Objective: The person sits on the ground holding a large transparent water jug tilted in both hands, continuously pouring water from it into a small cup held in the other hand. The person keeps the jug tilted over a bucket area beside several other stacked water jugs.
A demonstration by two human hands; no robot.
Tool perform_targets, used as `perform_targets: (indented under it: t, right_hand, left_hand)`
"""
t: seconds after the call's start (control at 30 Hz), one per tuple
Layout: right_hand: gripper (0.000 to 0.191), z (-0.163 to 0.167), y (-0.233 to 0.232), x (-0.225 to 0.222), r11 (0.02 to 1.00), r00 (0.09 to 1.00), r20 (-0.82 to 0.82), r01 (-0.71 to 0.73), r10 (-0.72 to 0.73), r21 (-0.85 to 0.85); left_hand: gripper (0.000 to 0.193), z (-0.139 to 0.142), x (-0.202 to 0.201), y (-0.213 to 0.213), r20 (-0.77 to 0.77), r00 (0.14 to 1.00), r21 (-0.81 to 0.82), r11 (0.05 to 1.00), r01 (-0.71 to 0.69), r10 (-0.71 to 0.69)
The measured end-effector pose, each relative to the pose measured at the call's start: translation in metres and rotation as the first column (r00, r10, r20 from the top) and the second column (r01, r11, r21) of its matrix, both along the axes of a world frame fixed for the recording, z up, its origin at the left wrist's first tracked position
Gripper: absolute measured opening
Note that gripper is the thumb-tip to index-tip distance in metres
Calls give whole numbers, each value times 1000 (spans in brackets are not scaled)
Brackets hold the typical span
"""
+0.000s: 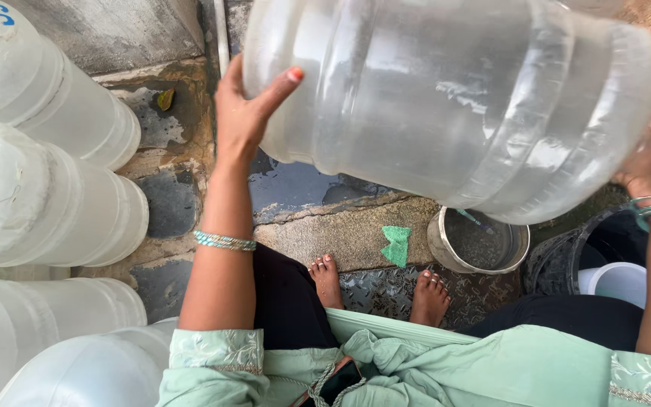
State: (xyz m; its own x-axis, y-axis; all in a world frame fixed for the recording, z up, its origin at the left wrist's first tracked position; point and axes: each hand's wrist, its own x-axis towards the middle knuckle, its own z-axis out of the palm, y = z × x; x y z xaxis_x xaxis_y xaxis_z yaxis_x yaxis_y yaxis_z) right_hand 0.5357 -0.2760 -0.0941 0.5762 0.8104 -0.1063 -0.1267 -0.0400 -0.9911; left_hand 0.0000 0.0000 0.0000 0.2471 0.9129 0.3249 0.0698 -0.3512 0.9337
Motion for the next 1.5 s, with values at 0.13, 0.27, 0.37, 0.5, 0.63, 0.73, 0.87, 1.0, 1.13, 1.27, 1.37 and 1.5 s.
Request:
perform_targets:
  t: [0.13,0.27,0.37,0.5,0.63,0.73,0.87,1.0,1.13,1.27,1.37,1.5]
  right_hand:
    - [59,-54,5,25,932,998,44,63,-51,-357]
    - [66,-78,6,32,839,1000,0,15,-18,-544]
    - [60,-72,10,32,875,997,53,67,-47,-479]
    - [53,-55,8,29,970,993,116,64,-38,-233]
    - [47,-58,5,27,940,993,75,110,-90,-324]
    - [48,-58,9,29,909,993,75,116,-93,-400]
    - [52,-55,6,23,818,995,82,90,-52,-568]
    - [52,-61,13,12,669,999,35,10,25,-743]
    - [53,-53,17,5,658,995,52,-17,85,-753]
    - [50,-39,22,-6,699,992,103,22,73,-714]
    - [55,-35,27,-13,694,983,161,52,92,-718]
    - [60,-35,34,-15,673,994,78,3,82,-739]
  left_hand:
    - [81,-9,4,12,-129,987,-121,986,-116,100]
    - [77,-15,2,10,-249,961,-198,964,-175,123]
    - [77,-10,-3,11,-198,973,-195,968,-161,122]
    - [73,-6,-10,9,-154,982,-79,990,-119,106]
    - [76,-9,-13,2,-127,987,-65,992,-108,99]
    - [79,-4,-10,5,-141,983,-65,989,-130,120]
    - [83,0,-12,9,-278,947,-104,975,-198,163]
    - [86,-1,-16,18,-454,875,-94,968,-234,168]
    - [82,3,-26,23,-552,828,-191,950,-245,103]
    - [77,14,-37,24,-503,855,-194,949,-250,122]
    - [76,20,-46,23,-458,879,-191,951,-245,135]
    - [78,25,-60,23,-456,877,-172,951,-257,154]
